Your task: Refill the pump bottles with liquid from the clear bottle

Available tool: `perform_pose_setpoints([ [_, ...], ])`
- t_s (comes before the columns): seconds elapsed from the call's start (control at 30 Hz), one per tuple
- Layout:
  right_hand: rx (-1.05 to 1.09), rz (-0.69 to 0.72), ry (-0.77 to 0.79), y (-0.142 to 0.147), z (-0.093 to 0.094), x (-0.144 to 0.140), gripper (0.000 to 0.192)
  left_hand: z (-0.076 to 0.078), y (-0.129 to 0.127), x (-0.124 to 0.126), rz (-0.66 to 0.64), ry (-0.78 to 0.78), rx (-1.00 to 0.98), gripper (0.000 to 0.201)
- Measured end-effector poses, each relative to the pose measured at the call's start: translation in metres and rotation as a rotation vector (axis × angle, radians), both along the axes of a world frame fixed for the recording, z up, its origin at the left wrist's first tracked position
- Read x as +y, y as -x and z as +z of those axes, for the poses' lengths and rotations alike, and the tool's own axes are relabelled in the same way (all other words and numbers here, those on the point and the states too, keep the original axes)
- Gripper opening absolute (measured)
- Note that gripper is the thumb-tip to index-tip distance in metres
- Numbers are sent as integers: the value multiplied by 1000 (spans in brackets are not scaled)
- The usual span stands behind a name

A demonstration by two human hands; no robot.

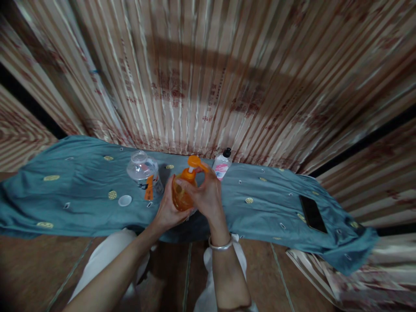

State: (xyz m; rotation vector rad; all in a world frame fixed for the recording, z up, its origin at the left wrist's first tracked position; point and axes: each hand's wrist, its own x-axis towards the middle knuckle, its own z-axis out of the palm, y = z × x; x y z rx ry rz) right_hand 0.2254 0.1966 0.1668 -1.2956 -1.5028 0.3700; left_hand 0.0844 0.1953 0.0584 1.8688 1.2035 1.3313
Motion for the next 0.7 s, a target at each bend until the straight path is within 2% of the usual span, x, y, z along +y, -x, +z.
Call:
perform_pose_setpoints([
  [0.23, -4, 222, 16, -8, 4, -4, 31, 1, 0, 0, -35, 10, -48, 115],
  [0.3, -25, 207, 24, -7, 6, -4, 36, 0, 0, 1, -37, 17, -49, 115],
  [0.4, -49, 96, 66, -4, 8, -1, 47, -1, -1, 2, -24, 15, -34, 115],
  [0.5, -66, 27, 95, -2, 10, 4, 48, -2, -1, 2, -17, 20, -36, 116],
  [0.57, -59, 57, 84, -4, 12, 6, 44, -3, -1, 2, -17, 20, -36, 115],
  [0.7, -29, 222, 74, -9, 17, 8, 36, -3, 0, 1, -3, 9, -5, 116],
])
